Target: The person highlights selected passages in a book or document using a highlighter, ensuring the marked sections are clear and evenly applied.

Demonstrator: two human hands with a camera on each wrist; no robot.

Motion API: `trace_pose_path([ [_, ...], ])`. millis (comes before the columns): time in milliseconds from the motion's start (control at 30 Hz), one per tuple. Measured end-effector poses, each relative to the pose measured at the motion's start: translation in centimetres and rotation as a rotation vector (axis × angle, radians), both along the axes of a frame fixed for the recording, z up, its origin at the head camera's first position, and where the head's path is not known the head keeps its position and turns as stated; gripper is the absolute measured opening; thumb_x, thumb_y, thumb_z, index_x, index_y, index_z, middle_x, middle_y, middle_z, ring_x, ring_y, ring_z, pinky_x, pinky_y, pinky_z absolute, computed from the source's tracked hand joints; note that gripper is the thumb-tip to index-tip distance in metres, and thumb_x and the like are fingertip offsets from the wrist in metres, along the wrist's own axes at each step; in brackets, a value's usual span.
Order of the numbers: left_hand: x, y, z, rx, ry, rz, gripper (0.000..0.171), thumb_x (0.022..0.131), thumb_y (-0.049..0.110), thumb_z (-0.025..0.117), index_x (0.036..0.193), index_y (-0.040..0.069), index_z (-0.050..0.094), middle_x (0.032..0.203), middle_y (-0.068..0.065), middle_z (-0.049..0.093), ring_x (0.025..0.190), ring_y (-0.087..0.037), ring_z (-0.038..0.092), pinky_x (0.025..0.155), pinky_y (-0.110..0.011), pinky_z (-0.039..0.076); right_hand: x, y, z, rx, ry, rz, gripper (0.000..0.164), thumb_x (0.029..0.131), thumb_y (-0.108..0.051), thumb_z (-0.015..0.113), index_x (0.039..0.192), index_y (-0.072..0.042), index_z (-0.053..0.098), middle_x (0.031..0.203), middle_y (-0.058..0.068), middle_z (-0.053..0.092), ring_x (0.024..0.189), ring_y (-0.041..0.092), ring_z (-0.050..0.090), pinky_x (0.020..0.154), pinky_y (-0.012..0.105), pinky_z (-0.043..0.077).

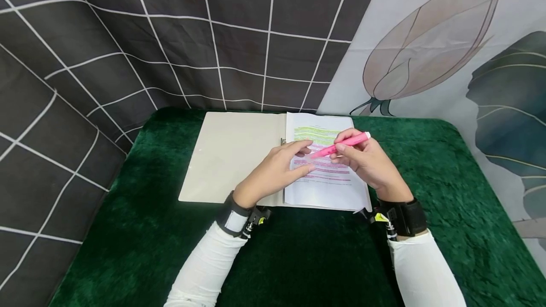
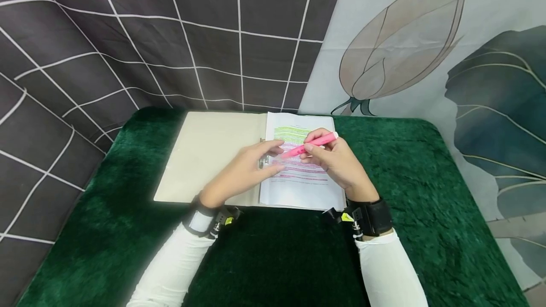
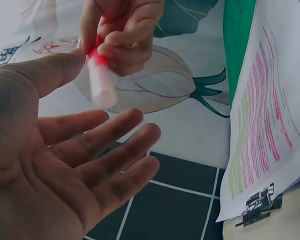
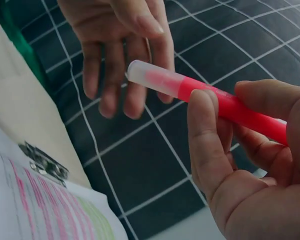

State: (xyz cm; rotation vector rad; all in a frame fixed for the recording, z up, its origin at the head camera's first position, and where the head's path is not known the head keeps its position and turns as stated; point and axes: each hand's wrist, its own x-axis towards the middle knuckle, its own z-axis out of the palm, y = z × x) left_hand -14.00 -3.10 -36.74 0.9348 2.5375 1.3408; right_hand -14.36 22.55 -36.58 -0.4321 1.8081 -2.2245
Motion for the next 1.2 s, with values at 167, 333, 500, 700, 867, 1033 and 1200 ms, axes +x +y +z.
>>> trace_pose_path([
  [167, 0.1, 0.2, -0.1, 0.018, 0.052, -0.005, 0.049, 0.099, 0.022, 0.072, 0.144, 0.006, 0.059, 0.129, -0.010, 0.070, 0.116, -0.021, 0.065, 0.100, -0.043, 0.056, -0.1, -0.3, -0.2, -0.058, -0.024, 0.042, 0.016, 0.104, 0.004, 0.052, 0.105, -0.006, 0.063, 0.105, 0.006, 0.062, 0.086, 0.012, 0.073, 0.083, 0.025, 0.061],
  [333, 0.2, 0.3, 0.0, 0.028, 0.108, -0.007, 0.041, 0.100, 0.020, 0.071, 0.137, 0.006, 0.065, 0.119, -0.008, 0.072, 0.101, -0.018, 0.063, 0.087, -0.040, 0.058, 0.0, -0.4, -0.2, -0.081, -0.026, 0.045, 0.017, 0.104, 0.006, 0.052, 0.104, -0.007, 0.063, 0.107, 0.007, 0.061, 0.092, 0.014, 0.073, 0.084, 0.026, 0.061],
  [500, 0.4, 0.6, 0.1, 0.023, 0.190, 0.003, 0.029, 0.102, 0.020, 0.067, 0.128, 0.006, 0.070, 0.114, -0.007, 0.073, 0.091, -0.018, 0.061, 0.075, -0.026, 0.051, 0.0, -0.6, -0.2, -0.050, 0.013, 0.077, 0.019, 0.105, 0.004, 0.051, 0.105, -0.009, 0.065, 0.104, 0.003, 0.064, 0.091, 0.012, 0.071, 0.081, 0.025, 0.062],
  [700, 0.4, 0.6, 0.0, 0.034, 0.240, 0.032, 0.024, 0.103, 0.018, 0.065, 0.123, 0.008, 0.073, 0.107, -0.003, 0.074, 0.079, -0.012, 0.056, 0.067, -0.020, 0.046, 0.2, -0.8, -0.2, 0.111, 0.094, 0.084, 0.020, 0.106, -0.003, 0.054, 0.110, -0.013, 0.070, 0.087, 0.000, 0.068, 0.073, 0.012, 0.064, 0.067, 0.022, 0.055],
  [867, 0.4, 0.5, 0.0, 0.037, 0.266, 0.043, 0.023, 0.102, 0.013, 0.066, 0.122, 0.005, 0.073, 0.103, -0.004, 0.071, 0.079, -0.012, 0.055, 0.067, -0.020, 0.047, 0.3, -1.0, -0.2, 0.234, 0.134, 0.062, 0.017, 0.103, -0.002, 0.060, 0.110, -0.014, 0.070, 0.083, 0.001, 0.067, 0.069, 0.012, 0.062, 0.065, 0.023, 0.056],
  [1033, 0.4, 0.5, 0.0, 0.032, 0.282, 0.048, 0.026, 0.101, 0.010, 0.067, 0.125, 0.001, 0.072, 0.112, -0.008, 0.071, 0.086, -0.014, 0.058, 0.073, -0.021, 0.050, 0.2, -1.3, -0.1, 0.334, 0.165, 0.055, 0.013, 0.102, -0.006, 0.063, 0.114, -0.010, 0.067, 0.086, 0.001, 0.070, 0.073, 0.013, 0.068, 0.072, 0.026, 0.060],
  [1200, 0.4, 0.5, 0.0, 0.035, 0.291, 0.050, 0.024, 0.100, 0.010, 0.068, 0.122, 0.002, 0.073, 0.108, -0.008, 0.071, 0.083, -0.014, 0.057, 0.072, -0.021, 0.050, 0.2, -1.3, -0.3, 0.352, 0.216, 0.063, 0.018, 0.101, -0.004, 0.064, 0.118, -0.001, 0.066, 0.089, 0.005, 0.072, 0.077, 0.015, 0.069, 0.075, 0.027, 0.061],
])
